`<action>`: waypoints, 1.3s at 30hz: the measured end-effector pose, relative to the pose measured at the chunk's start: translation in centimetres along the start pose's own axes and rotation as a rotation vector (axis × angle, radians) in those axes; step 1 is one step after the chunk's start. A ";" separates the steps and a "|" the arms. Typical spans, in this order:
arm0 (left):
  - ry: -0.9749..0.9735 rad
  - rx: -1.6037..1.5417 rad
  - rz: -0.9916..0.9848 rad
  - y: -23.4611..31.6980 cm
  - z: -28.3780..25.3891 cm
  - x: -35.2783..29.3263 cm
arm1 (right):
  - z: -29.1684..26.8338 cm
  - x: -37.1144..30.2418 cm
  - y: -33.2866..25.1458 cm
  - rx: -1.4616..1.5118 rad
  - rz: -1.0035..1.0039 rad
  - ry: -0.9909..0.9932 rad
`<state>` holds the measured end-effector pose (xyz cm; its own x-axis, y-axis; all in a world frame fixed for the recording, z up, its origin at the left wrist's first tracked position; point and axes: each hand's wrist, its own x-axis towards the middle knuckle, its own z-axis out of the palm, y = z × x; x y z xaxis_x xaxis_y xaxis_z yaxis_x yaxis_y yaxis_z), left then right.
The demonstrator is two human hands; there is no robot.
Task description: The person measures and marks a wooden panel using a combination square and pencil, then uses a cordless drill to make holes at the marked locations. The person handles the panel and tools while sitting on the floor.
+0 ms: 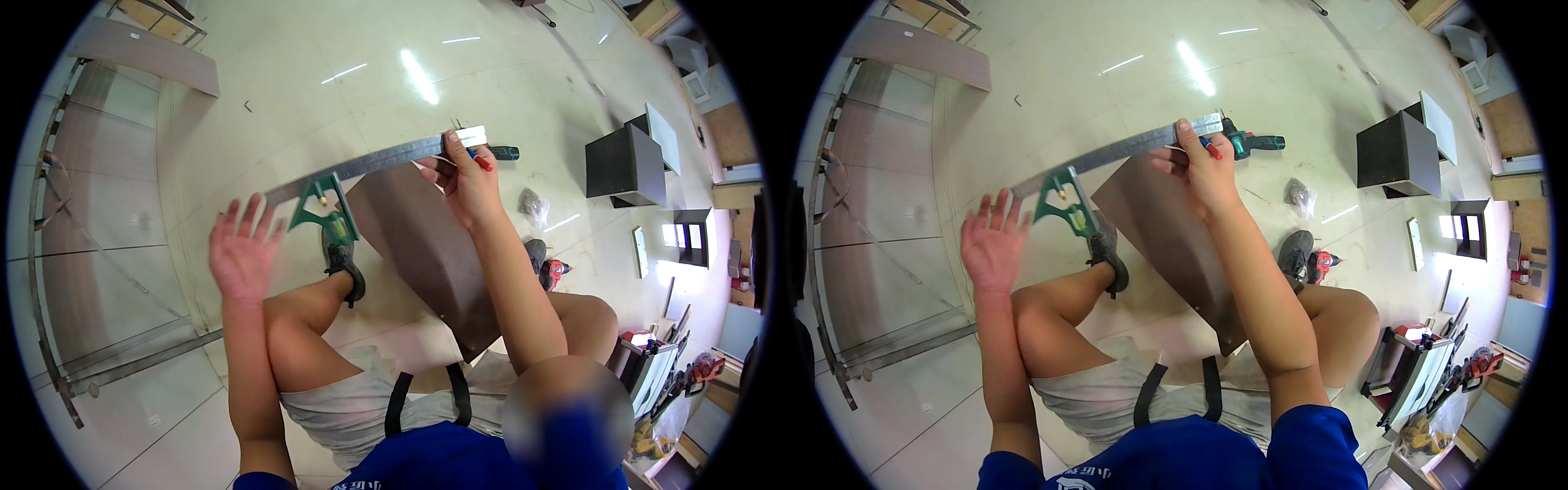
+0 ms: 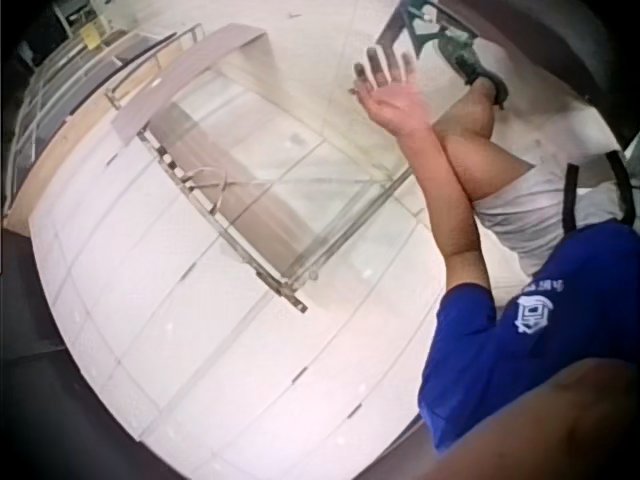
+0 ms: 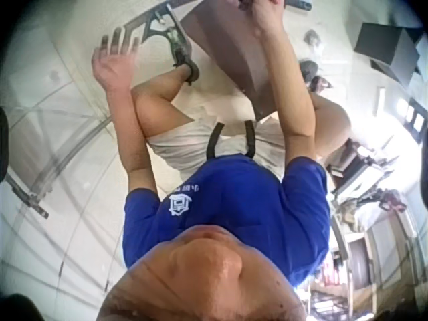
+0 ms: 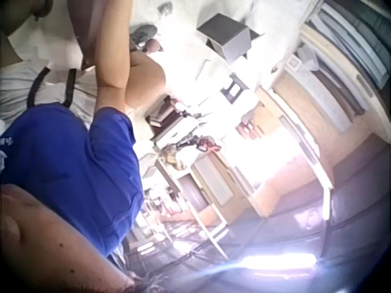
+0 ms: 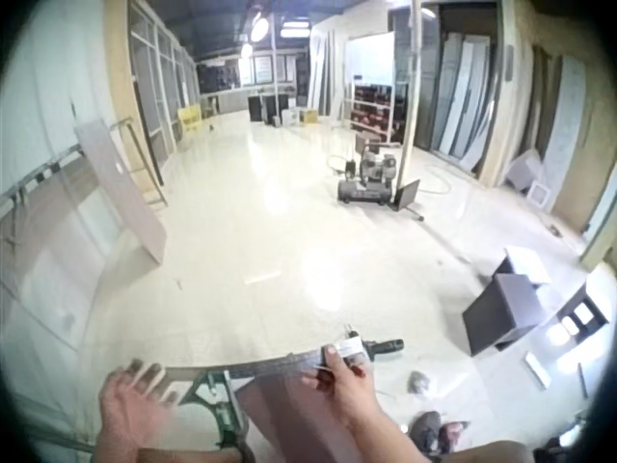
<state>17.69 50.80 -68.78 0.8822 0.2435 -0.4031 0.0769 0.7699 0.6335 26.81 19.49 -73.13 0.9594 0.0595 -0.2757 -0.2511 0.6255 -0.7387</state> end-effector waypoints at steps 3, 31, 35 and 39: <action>0.070 0.914 0.248 -0.1 -3.0 1.0 | -0.9 1.2 2.8 -0.167 0.112 -0.045; -0.417 1.263 -0.513 -13.7 -11.6 14.4 | -13.2 1.2 13.0 -1.608 -0.157 0.197; -0.360 1.272 -0.612 -13.2 -11.2 14.7 | -13.2 1.2 13.1 -1.622 -0.158 0.197; -0.328 1.258 -0.683 -13.0 -11.0 15.0 | -13.4 1.4 13.4 -1.627 -0.178 0.187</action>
<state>24.79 50.92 -90.29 0.5597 -0.2231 -0.7981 0.7071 -0.3738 0.6003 23.08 17.52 -91.68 0.9916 -0.0835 -0.0983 -0.1247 -0.8161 -0.5644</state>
